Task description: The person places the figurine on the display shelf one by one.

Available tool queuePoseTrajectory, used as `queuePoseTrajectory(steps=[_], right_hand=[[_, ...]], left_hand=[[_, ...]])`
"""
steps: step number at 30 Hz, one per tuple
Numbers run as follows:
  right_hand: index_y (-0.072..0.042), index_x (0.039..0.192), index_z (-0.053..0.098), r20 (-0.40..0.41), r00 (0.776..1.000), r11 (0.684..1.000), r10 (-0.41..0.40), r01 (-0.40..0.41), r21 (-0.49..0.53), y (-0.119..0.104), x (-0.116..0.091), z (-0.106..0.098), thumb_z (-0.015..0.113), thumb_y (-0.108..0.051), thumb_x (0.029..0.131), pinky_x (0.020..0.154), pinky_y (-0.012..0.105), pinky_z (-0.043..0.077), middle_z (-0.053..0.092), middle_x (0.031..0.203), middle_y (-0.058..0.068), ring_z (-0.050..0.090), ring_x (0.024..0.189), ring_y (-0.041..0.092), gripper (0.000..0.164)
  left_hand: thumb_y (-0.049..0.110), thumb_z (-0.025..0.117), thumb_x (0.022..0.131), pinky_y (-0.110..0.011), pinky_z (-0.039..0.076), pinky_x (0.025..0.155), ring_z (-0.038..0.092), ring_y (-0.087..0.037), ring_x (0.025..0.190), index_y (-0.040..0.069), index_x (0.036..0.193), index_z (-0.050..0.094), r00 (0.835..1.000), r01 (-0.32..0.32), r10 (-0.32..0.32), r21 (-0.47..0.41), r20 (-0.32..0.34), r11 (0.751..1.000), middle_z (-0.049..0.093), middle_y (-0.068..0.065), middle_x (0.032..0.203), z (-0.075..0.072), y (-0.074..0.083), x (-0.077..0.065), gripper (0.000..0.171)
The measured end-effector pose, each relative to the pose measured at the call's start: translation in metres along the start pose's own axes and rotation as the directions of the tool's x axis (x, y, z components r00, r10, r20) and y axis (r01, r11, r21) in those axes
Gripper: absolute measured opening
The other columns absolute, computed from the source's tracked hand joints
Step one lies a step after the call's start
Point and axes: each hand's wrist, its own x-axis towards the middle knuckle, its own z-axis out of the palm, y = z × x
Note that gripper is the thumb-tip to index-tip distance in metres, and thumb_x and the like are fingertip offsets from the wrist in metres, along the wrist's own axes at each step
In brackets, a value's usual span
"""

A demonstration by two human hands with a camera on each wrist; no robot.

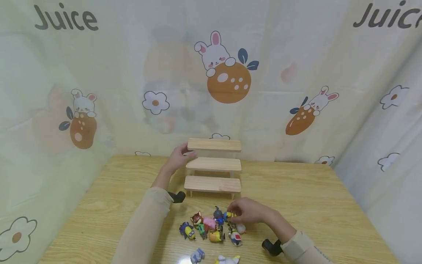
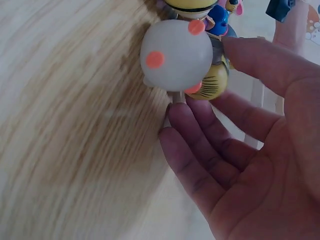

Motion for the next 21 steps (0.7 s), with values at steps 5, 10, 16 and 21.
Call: queuePoseTrajectory(steps=[5, 10, 16, 21], right_hand=[[-0.009, 0.103, 0.066, -0.017, 0.999, 0.998, 0.033, -0.033, 0.044, -0.001, 0.001, 0.002, 0.072, -0.025, 0.082, 0.066, 0.021, 0.048, 0.064, 0.087, -0.004, 0.054, 0.075, 0.003, 0.027], [-0.01, 0.101, 0.064, -0.028, 0.999, 0.994, 0.035, -0.032, 0.103, -0.002, 0.001, 0.004, 0.071, -0.02, 0.081, 0.066, 0.022, 0.048, 0.065, 0.089, -0.003, 0.055, 0.076, 0.005, 0.024], [-0.005, 0.107, 0.064, -0.04, 0.997, 0.982, 0.064, -0.055, 0.179, -0.002, 0.002, 0.008, 0.069, -0.015, 0.081, 0.062, 0.022, 0.049, 0.067, 0.096, 0.003, 0.058, 0.07, 0.007, 0.028], [-0.002, 0.111, 0.063, -0.112, 0.987, 0.963, 0.113, -0.081, 0.258, -0.003, 0.003, 0.011, 0.065, -0.01, 0.081, 0.051, 0.022, 0.047, 0.066, 0.1, 0.008, 0.057, 0.06, 0.01, 0.031]], left_hand=[[0.028, 0.068, 0.088, -0.042, 0.051, 0.094, 0.056, -0.029, 0.118, 0.014, 0.138, 0.047, 1.0, 0.016, -0.015, 0.019, -0.014, 1.0, 0.058, -0.013, 0.128, 0.001, -0.001, 0.001, 0.056], [0.029, 0.068, 0.088, -0.043, 0.051, 0.095, 0.056, -0.031, 0.117, 0.013, 0.138, 0.046, 1.0, 0.022, -0.022, 0.03, -0.006, 0.999, 0.055, -0.018, 0.132, 0.002, -0.003, 0.002, 0.057], [0.028, 0.065, 0.09, -0.043, 0.049, 0.098, 0.056, -0.03, 0.119, 0.016, 0.14, 0.044, 1.0, 0.025, -0.025, 0.027, 0.001, 0.999, 0.055, -0.015, 0.133, 0.002, -0.006, 0.0, 0.056], [0.024, 0.064, 0.091, -0.045, 0.047, 0.1, 0.054, -0.029, 0.121, 0.015, 0.138, 0.047, 0.999, 0.034, -0.034, 0.038, -0.019, 0.999, 0.057, -0.012, 0.131, 0.003, -0.007, 0.001, 0.05]])
